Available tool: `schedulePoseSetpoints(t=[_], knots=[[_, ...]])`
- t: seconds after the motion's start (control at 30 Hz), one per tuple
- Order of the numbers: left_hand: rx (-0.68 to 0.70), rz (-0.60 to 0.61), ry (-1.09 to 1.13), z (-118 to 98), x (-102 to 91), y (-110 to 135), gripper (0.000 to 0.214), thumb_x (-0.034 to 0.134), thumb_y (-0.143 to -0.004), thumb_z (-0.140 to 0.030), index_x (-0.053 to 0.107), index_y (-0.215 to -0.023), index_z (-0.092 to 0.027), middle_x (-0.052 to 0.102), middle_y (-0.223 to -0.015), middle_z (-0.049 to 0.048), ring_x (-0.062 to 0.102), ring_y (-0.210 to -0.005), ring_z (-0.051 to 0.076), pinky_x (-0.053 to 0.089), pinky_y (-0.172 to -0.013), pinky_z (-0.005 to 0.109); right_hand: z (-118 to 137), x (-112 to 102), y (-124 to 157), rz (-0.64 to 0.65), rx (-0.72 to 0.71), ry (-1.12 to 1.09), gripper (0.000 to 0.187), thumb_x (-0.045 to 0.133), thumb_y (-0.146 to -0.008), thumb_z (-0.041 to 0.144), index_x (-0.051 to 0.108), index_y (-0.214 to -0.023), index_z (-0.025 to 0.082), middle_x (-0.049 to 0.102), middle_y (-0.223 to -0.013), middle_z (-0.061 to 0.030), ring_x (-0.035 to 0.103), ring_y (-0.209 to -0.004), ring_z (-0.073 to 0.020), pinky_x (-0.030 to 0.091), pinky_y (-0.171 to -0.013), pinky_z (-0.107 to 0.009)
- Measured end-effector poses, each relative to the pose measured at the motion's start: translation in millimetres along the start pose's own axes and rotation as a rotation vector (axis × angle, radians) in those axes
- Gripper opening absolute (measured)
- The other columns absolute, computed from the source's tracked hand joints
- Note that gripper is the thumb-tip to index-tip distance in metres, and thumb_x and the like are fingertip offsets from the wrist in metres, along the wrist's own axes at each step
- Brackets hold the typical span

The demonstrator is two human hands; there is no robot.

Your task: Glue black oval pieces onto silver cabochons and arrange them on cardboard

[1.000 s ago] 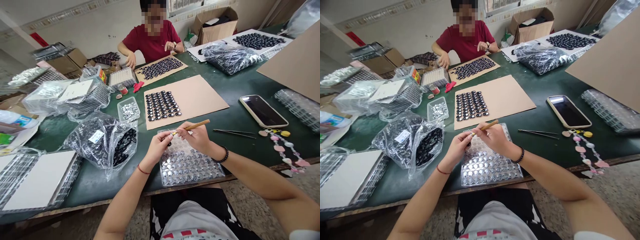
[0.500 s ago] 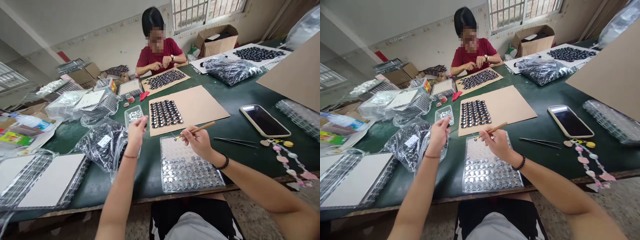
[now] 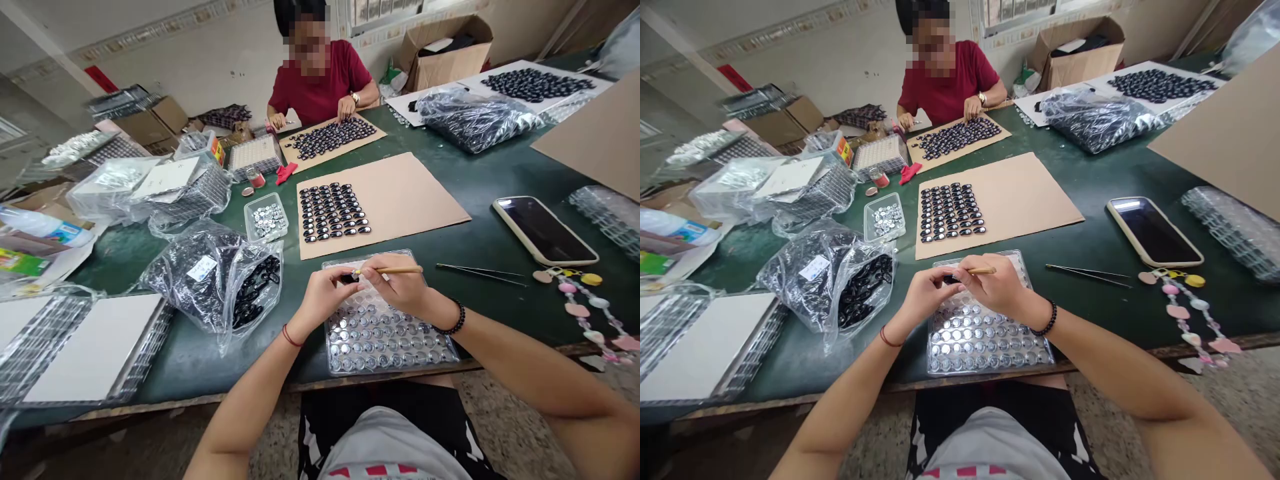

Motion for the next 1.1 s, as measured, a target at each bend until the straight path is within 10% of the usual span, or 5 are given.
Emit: schedulePoseSetpoints(t=[1.1], knots=[[-0.1, -0.026, 0.255, -4.4, 3.2, 4.4, 0.025, 0.066, -0.068, -0.034, 0.068, -0.083, -0.015, 0.055, -0.053, 0.0002, 0.034, -0.042, 0.006, 0.023, -0.041, 0.021, -1.2, 10.9, 9.6, 0.123, 0.065, -0.15, 0.022, 0.041, -0.088, 0.029, 0.054, -0.074, 0.019, 0.06, -0.066, -0.0021, 0.055, -0.06, -0.0118, 0.043, -0.057, -0.025]])
Point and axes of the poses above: each hand's wrist, its own y-axis away from the middle knuckle, its own x-axis out of the palm, z = x × y, the point moved 4 cm from there along -y, towards the middle knuckle
